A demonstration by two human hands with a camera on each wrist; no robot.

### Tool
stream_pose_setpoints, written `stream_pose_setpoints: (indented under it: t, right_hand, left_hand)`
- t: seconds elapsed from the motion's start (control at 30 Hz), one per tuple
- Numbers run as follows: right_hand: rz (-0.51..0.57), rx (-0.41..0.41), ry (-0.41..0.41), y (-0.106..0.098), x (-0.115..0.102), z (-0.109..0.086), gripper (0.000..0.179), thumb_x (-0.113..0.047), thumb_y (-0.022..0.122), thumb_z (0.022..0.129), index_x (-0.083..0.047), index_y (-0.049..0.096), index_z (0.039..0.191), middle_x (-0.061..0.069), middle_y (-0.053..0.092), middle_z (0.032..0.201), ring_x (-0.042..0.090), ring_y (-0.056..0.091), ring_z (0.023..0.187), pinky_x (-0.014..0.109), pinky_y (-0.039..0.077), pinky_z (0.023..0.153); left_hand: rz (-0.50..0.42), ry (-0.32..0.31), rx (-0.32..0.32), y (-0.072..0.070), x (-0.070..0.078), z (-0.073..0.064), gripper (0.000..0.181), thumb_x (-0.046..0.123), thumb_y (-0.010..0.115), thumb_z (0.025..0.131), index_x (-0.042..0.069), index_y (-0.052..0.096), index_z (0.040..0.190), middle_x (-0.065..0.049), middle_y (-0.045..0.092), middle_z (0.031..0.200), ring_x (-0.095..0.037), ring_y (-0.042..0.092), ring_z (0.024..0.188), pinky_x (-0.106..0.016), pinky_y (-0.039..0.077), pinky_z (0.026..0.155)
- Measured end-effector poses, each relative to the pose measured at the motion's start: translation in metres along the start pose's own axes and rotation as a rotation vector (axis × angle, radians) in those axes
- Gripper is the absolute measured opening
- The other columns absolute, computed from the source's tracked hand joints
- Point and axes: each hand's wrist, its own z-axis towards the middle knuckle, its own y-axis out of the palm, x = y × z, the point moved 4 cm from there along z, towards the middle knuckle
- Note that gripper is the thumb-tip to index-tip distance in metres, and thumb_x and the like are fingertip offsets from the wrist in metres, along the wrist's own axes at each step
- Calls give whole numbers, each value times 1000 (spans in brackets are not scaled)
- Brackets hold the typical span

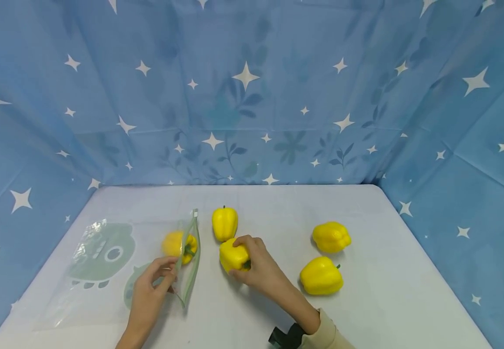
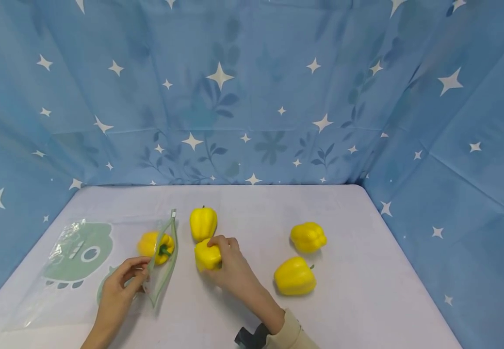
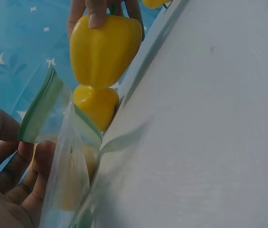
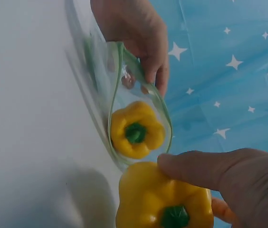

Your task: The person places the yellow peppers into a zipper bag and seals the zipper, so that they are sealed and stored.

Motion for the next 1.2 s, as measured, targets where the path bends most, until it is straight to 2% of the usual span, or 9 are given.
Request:
stream_pose_setpoints:
  t: [0.2, 0.47, 0.57, 0.77, 0.9, 1.0, 1.1, 1.2]
  right_hand:
    - [90, -83, -97, 7, -4, 3, 55, -14, 84, 87, -18, 55, 134, 9, 56, 142, 25, 56, 128, 51, 48, 112]
    - [113, -133, -151, 21, -19, 14, 54, -16, 84, 88, -18, 59, 135, 5, 58, 143, 23, 54, 133, 46, 46, 115]
    - [119, -147, -169, 26, -25, 16, 53, -16, 84, 88, -18, 61, 135, 4, 58, 144, 22, 53, 133, 44, 46, 116]
    - [111, -182, -171, 37, -32, 22, 57, -20, 84, 89, -22, 59, 141, -1, 57, 149, 18, 53, 135, 41, 47, 116]
    - [98, -196, -161, 45, -37, 26, 65, -21, 84, 89, -21, 55, 147, -1, 55, 152, 17, 54, 134, 39, 49, 113]
    - [89, -195, -149, 49, -40, 27, 72, -21, 86, 87, -16, 51, 150, 1, 55, 153, 17, 55, 134, 38, 49, 113]
    - [82, -193, -127, 55, -42, 28, 78, -23, 88, 85, -13, 49, 151, 2, 56, 152, 15, 57, 132, 36, 50, 113]
    - [64, -197, -115, 61, -43, 30, 80, -30, 88, 86, -16, 48, 154, -1, 57, 152, 15, 57, 132, 36, 51, 111]
  left_hand:
    - [12, -3, -9, 1, 3, 3, 23, 5, 66, 100, 10, 72, 121, -12, 76, 105, -7, 66, 79, -28, 59, 58]
    - [1, 7, 17, 1, 8, 3, 24, -1, 66, 98, 10, 72, 118, -12, 74, 94, -13, 66, 68, -28, 60, 58]
    - [1, 8, 10, 1, 8, 3, 22, 2, 65, 100, 10, 72, 120, -10, 72, 97, -13, 65, 63, -27, 59, 58]
    - [-27, 16, 1, 2, 8, 4, 21, 5, 65, 102, 11, 71, 120, -7, 72, 93, -15, 63, 59, -28, 58, 58]
    - [-73, 35, 5, 3, 9, 4, 20, 4, 65, 101, 10, 71, 120, 1, 70, 92, -16, 62, 59, -28, 58, 57]
    - [-86, 58, 19, 3, 11, 1, 19, 4, 65, 102, 9, 71, 120, 5, 68, 94, -15, 62, 61, -27, 57, 56]
    - [-83, 74, 44, 1, 11, -4, 19, 4, 65, 102, 8, 72, 119, 5, 68, 95, -13, 63, 67, -27, 57, 54]
    - [-67, 74, 73, -3, 12, -7, 20, 3, 66, 101, 9, 74, 118, 6, 69, 96, -12, 64, 73, -27, 56, 53]
